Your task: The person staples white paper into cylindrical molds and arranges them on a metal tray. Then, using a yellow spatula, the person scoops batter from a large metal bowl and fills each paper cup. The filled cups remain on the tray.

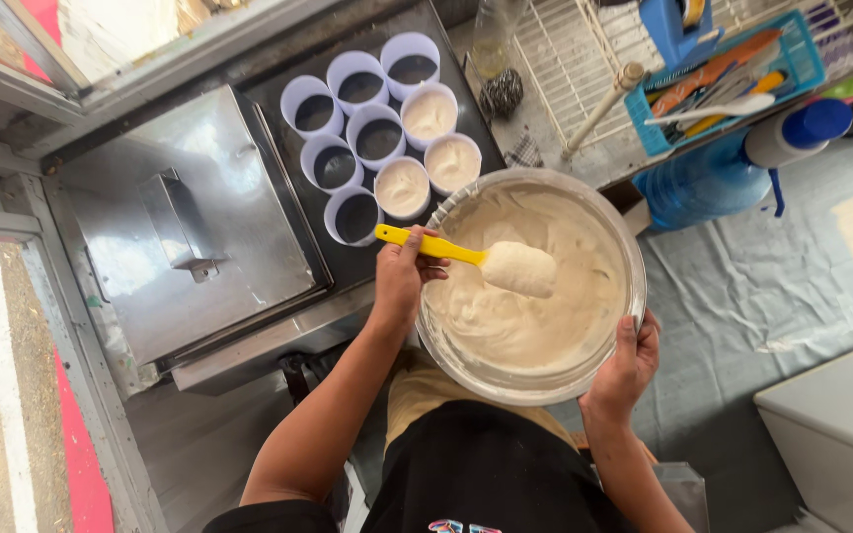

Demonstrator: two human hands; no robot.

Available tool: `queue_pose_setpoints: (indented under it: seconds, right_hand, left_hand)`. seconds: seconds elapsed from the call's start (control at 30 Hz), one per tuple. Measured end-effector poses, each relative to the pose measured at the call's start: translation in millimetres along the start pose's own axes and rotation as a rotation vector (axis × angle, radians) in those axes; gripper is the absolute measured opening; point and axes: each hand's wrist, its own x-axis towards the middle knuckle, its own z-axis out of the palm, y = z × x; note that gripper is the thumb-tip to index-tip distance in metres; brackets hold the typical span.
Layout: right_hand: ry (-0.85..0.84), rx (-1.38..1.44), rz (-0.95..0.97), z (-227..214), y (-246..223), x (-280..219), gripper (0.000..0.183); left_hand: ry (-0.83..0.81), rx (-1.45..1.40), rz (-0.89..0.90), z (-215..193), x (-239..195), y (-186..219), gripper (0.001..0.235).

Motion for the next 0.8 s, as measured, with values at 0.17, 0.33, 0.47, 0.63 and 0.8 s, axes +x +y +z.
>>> queue_pose_setpoints:
  seconds: [0.17, 0.33, 0.47, 0.63, 0.8]
  right_hand:
    - [0.034, -0.061, 0.018, -1, 1, 1, 0.02]
    - [0.056, -0.052, 0.019, -6, 6, 3, 0.024]
    - [0.052, -0.066, 0.01, -6, 6, 1, 0.024]
    - [0.076, -0.079, 0.033, -5, 2, -2, 0.02]
    - [0.037, -0.03, 0.034, -1, 1, -1, 0.021]
  left_hand:
    - [0.135, 0.021, 0.354, -2, 52, 75, 0.032]
    - [0.316, 0.407, 0.739, 22, 115, 111, 0.03]
    - [0.395, 0.839, 0.664, 32, 140, 107, 0.029]
    - [0.42, 0.663, 0.789, 25, 144, 95, 0.028]
    - [0.49, 0.528, 0.736, 18, 143, 102, 0.03]
